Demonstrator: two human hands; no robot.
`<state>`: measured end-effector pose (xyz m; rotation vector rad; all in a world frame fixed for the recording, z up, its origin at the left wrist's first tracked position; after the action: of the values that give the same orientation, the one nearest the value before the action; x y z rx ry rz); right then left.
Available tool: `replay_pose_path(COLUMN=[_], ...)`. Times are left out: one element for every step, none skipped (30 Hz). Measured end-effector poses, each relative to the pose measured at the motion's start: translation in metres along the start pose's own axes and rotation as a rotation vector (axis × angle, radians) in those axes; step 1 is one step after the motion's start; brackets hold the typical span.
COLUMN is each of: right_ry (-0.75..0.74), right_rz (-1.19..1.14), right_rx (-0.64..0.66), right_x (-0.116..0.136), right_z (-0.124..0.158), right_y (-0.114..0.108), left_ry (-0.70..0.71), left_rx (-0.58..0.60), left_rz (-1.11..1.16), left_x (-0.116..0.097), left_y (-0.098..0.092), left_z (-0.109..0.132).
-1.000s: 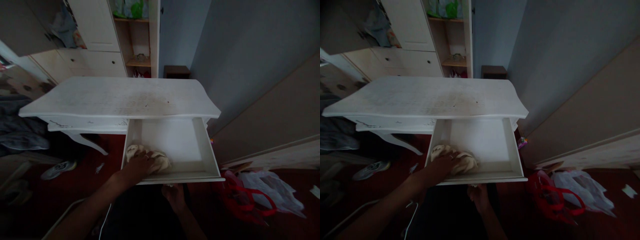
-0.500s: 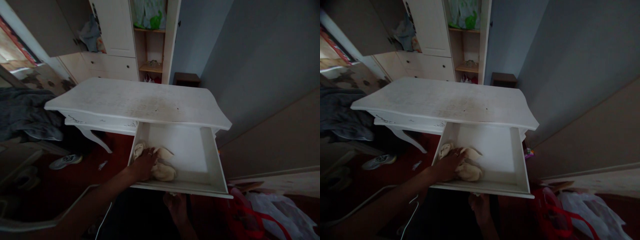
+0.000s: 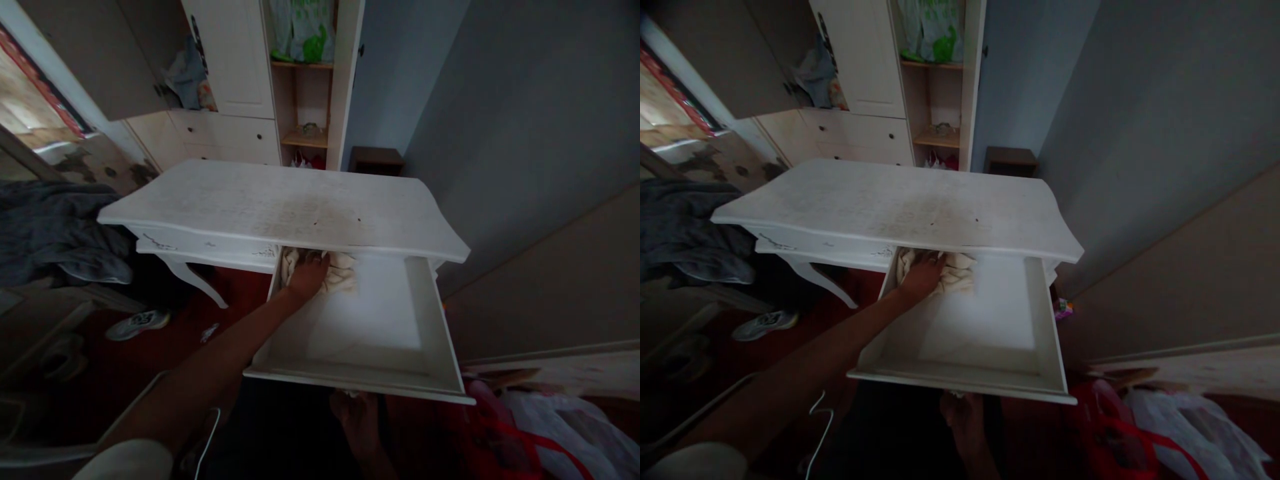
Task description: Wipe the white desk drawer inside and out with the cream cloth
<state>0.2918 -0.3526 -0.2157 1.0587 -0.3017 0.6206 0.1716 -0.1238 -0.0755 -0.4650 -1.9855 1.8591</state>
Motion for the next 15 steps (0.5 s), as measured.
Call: replay_pose_path(right_ry=[-0.009,-0.015,-0.016,-0.013,-0.013,-0.013,-0.011,-0.01,-0.006,-0.004,-0.004,-0.004,-0.006,-0.007,-0.004], right_rz=[0.007,0.008,0.006,0.001,-0.005,-0.009,-0.01,-0.008,-0.005,0.0,0.007,0.012,0.014,0.011,0.007], right_rx=[-0.003,-0.009,-0.016,-0.021,-0.027,-0.03,-0.031,-0.035,-0.041,-0.047,-0.049,-0.052,-0.055,-0.058,-0.057], right_x=[-0.001,-0.002,-0.003,-0.003,-0.004,-0.005,-0.005,-0.005,-0.005,-0.005,-0.005,-0.005,-0.005,-0.005,-0.005], right_z=[-0.001,-0.001,-0.002,-0.003,-0.003,-0.004,-0.004,-0.004,-0.005,-0.005,-0.005,-0.005,-0.005,-0.005,-0.004], right_y=[-0.001,-0.002,-0.003,-0.005,-0.006,-0.008,-0.009,-0.01,-0.011,-0.011,-0.01,-0.01,-0.009,-0.008,-0.007], left_ry=[0.0,0.001,0.003,0.01,0.021,0.036,0.047,0.052,0.053,0.051,0.046,0.043,0.046,0.058,0.077], left_rx=[-0.012,-0.02,-0.026,-0.027,-0.029,-0.032,-0.037,-0.044,-0.054,-0.065,-0.073,-0.083,-0.096,-0.114,-0.133], left_rz=[0.0,0.003,0.007,0.013,0.019,0.026,0.033,0.042,0.052,0.064,0.079,0.097,0.116,0.135,0.154], left_x=[-0.001,-0.003,-0.006,-0.009,-0.013,-0.018,-0.023,-0.029,-0.035,-0.041,-0.047,-0.053,-0.059,-0.066,-0.073], left_y=[-0.001,-0.001,-0.001,0.0,0.002,0.003,0.005,0.006,0.008,0.01,0.011,0.012,0.013,0.014,0.015], left_z=[-0.006,-0.01,-0.014,-0.017,-0.02,-0.023,-0.026,-0.03,-0.034,-0.038,-0.042,-0.046,-0.05,-0.053,-0.056])
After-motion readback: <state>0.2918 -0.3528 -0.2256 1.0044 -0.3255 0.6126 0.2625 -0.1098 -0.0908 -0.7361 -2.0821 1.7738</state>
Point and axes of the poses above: each hand's wrist, its own z-axis away from the middle knuckle, its own y-axis out of the palm, x = y × z, the point moved 2 cm from there along -z, towards the middle knuckle, and after that the axes turned 4 degrees about y, right-handed, at the moved point
